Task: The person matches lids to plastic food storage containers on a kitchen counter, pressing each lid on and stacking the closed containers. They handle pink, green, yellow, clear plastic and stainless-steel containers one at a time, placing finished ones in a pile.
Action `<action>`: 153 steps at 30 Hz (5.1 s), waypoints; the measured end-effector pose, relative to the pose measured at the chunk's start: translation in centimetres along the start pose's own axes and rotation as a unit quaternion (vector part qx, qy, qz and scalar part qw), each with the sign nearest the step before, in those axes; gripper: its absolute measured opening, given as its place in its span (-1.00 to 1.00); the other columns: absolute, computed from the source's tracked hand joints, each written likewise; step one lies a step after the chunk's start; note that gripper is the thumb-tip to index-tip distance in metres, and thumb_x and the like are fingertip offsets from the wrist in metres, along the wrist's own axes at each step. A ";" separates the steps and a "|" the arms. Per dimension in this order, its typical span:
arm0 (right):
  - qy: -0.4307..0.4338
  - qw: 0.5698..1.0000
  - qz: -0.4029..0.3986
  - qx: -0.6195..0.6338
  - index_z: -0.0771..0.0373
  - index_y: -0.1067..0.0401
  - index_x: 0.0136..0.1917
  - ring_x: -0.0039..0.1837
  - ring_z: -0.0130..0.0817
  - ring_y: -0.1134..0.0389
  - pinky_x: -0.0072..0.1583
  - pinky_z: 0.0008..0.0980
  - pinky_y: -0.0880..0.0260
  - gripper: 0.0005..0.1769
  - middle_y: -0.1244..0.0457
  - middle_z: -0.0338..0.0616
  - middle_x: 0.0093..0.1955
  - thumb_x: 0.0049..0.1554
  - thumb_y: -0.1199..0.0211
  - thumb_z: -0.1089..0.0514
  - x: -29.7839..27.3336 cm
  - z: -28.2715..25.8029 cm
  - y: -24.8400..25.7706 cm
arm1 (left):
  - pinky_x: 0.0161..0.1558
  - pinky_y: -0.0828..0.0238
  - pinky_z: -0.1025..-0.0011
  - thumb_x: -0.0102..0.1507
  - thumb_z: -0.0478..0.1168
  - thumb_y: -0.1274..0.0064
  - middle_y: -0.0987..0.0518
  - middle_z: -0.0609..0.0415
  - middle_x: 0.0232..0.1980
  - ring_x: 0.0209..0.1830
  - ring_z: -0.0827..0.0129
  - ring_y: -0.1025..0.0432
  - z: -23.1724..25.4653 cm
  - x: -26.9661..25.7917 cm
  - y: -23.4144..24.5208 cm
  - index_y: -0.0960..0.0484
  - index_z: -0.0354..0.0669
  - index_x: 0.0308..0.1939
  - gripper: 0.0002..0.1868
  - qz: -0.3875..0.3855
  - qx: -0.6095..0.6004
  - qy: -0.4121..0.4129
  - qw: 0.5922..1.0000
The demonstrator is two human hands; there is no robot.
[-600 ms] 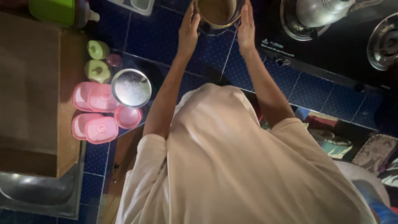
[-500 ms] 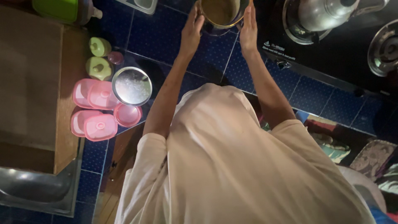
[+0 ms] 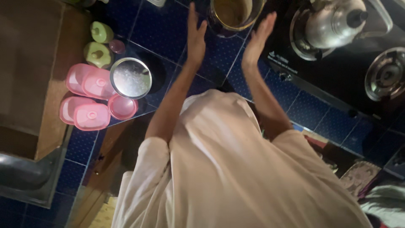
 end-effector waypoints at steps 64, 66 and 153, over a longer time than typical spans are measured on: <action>0.320 0.918 -0.216 0.094 0.35 -0.57 0.07 -0.03 -0.32 -0.55 0.04 -0.29 -0.66 -0.90 -0.47 0.03 -0.05 0.31 -0.35 0.27 -13.2 -21.8 -8.9 | 0.01 -0.66 0.43 0.27 -0.68 -0.01 -0.76 -0.02 -0.13 -0.11 0.35 -0.68 25.1 -28.7 31.9 -0.74 -0.40 0.02 -0.66 0.338 0.263 -0.277 0.860; 0.345 0.904 -0.247 0.047 0.44 -0.45 0.20 0.14 -0.17 -0.44 0.17 -0.12 -0.53 -0.72 -0.38 0.17 0.10 0.32 -0.34 0.20 -12.2 -20.9 -8.6 | 0.17 -0.51 0.38 0.35 -0.48 -0.01 -0.64 -0.05 0.07 0.07 0.31 -0.55 22.4 -28.2 35.1 -0.63 -0.33 0.15 -0.71 0.341 0.261 -0.213 0.878; 0.032 0.773 -0.582 -0.252 0.17 -0.34 0.46 0.11 -0.21 -0.50 0.20 -0.24 -0.45 -0.41 -0.45 -0.09 0.13 0.23 -0.26 -0.08 -17.8 -0.8 -10.5 | -0.19 -0.46 0.29 0.34 0.09 -0.05 -0.55 0.01 0.09 -0.11 0.27 -0.49 -8.1 -27.2 21.1 -0.28 0.00 0.37 -0.41 0.348 -0.199 0.291 0.869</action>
Point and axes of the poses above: each hand's wrist, its own x-axis towards the middle knuckle, its own y-axis out of the back of the hand, z = x × y, the point moved 6 cm from there along x, towards the middle knuckle
